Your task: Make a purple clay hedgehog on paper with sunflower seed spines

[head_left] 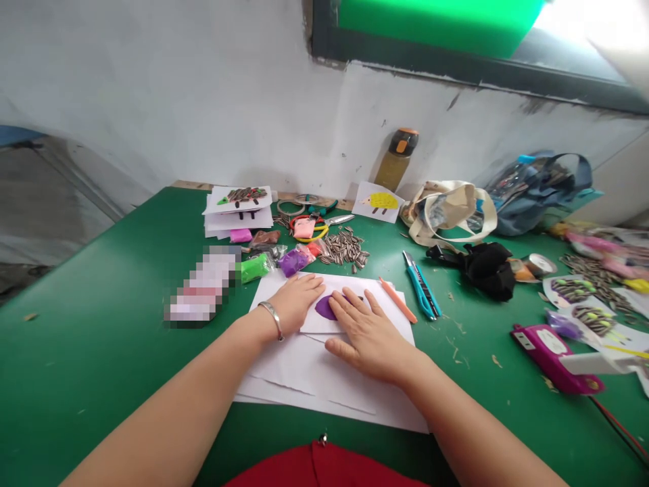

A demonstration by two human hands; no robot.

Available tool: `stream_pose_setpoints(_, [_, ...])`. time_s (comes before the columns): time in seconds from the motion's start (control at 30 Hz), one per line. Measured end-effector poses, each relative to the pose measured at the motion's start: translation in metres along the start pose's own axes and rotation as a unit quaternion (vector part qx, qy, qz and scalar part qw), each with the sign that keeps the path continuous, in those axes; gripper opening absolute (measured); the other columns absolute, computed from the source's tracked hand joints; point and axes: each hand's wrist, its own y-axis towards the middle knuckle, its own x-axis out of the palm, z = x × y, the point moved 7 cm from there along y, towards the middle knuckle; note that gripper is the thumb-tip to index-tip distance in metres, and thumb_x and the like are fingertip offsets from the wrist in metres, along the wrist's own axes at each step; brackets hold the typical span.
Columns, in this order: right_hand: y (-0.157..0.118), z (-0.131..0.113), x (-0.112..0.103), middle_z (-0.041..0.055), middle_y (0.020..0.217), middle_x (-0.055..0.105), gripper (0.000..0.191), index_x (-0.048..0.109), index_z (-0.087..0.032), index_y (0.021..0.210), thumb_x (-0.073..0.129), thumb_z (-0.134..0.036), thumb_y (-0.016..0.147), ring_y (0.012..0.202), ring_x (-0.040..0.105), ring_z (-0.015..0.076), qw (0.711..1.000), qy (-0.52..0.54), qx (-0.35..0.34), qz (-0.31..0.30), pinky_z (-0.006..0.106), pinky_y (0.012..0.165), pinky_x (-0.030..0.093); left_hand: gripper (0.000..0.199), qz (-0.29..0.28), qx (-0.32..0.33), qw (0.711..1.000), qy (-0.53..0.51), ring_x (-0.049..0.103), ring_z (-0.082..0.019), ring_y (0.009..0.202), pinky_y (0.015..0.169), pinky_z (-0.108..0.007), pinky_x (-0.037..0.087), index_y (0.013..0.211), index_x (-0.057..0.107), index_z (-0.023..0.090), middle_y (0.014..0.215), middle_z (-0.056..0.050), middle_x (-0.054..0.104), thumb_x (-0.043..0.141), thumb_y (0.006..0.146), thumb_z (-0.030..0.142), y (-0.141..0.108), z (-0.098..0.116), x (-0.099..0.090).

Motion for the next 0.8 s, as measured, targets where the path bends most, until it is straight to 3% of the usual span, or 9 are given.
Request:
stream_pose_setpoints(0.13, [0.004, -0.004, -0.007, 0.0108, 0.159, 0.025, 0.081, 0.025, -0.012, 0.154, 0.023, -0.068, 0.095, 0.149, 0.015, 0.0297, 1.0, -0.009, -0.003, 0.01, 0.058, 0.12, 0.014, 0.047, 0.005, 0.002, 1.0, 0.0, 0.043, -0.028, 0.137, 0.112, -0.052, 0.035, 0.135, 0.053, 0.014, 0.142, -0.017, 0.052, 0.047, 0.088, 0.009, 0.001, 0.0, -0.001])
stream_pose_setpoints(0.43, [0.01, -0.018, -0.006, 0.0112, 0.159, 0.025, 0.08, 0.027, -0.013, 0.154, 0.022, -0.067, 0.096, 0.15, 0.013, 0.0292, 1.0, 0.006, -0.004, 0.013, 0.057, 0.121, 0.008, 0.05, 0.003, -0.003, 1.0, 0.016, 0.042, -0.031, 0.137, 0.111, -0.057, 0.036, 0.136, 0.052, 0.011, 0.143, -0.018, 0.051, 0.044, 0.087, 0.007, -0.001, -0.003, 0.004])
stream_pose_setpoints(0.57, [0.009, -0.02, -0.01, 0.0111, 0.16, 0.02, 0.078, 0.024, -0.012, 0.155, 0.022, -0.064, 0.097, 0.15, 0.011, 0.028, 0.999, 0.03, 0.006, 0.024, 0.055, 0.121, 0.005, 0.05, 0.027, -0.002, 1.0, 0.015, 0.042, -0.027, 0.138, 0.112, -0.053, 0.036, 0.135, 0.053, 0.015, 0.144, -0.016, 0.051, 0.043, 0.087, 0.007, -0.002, -0.006, 0.004])
stream_pose_setpoints(0.8, [0.007, -0.015, -0.009, 0.0107, 0.161, 0.019, 0.079, 0.02, -0.012, 0.156, 0.025, -0.064, 0.097, 0.15, 0.006, 0.0289, 0.998, 0.058, 0.012, 0.002, 0.056, 0.121, 0.0, 0.054, -0.025, -0.019, 0.999, 0.029, 0.04, -0.03, 0.139, 0.113, -0.053, 0.035, 0.139, 0.049, 0.014, 0.148, -0.015, 0.047, 0.045, 0.085, 0.006, -0.002, -0.005, 0.002])
